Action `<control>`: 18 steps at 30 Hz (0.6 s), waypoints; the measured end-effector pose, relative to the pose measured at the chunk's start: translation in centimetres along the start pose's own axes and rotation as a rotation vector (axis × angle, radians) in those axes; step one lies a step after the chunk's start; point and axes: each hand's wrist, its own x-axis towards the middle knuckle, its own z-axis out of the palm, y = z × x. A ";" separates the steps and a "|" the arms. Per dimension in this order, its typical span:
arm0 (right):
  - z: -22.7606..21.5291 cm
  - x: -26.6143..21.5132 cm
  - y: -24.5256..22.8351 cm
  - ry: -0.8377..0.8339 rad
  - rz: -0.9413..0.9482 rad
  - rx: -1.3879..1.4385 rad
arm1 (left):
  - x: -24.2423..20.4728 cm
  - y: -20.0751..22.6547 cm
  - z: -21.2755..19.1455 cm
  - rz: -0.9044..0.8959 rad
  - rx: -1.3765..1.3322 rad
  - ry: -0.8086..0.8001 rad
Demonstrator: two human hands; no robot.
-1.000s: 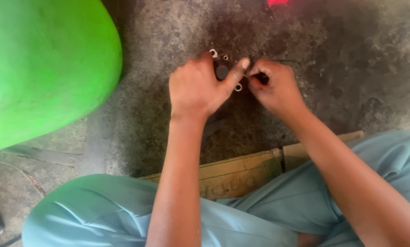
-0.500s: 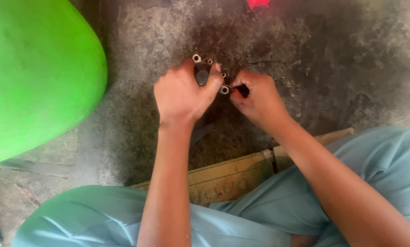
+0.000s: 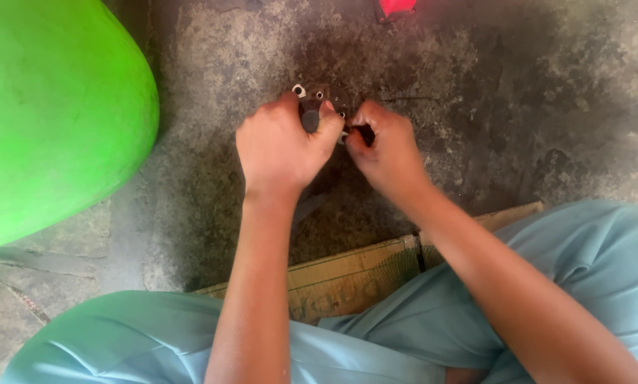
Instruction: The person manipulates a small metal component on the floor, inserting a wire and tightening it with a small screwdriver.
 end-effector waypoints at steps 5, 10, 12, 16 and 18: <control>-0.8 0.1 0.2 -0.078 0.014 -0.070 | 0.3 0.5 0.0 -0.005 -0.001 0.040; -0.3 0.4 0.1 0.000 -0.080 -0.067 | 0.1 0.0 -0.3 0.015 -0.052 -0.014; -0.6 0.6 -0.2 -0.038 0.000 -0.050 | 0.1 0.4 -0.4 -0.013 -0.007 -0.013; -1.2 0.5 -0.5 -0.136 0.014 -0.096 | 0.1 0.9 -0.5 -0.077 0.016 -0.026; -1.3 0.5 -0.7 -0.163 0.091 -0.106 | 0.1 0.9 -0.6 -0.056 -0.008 0.000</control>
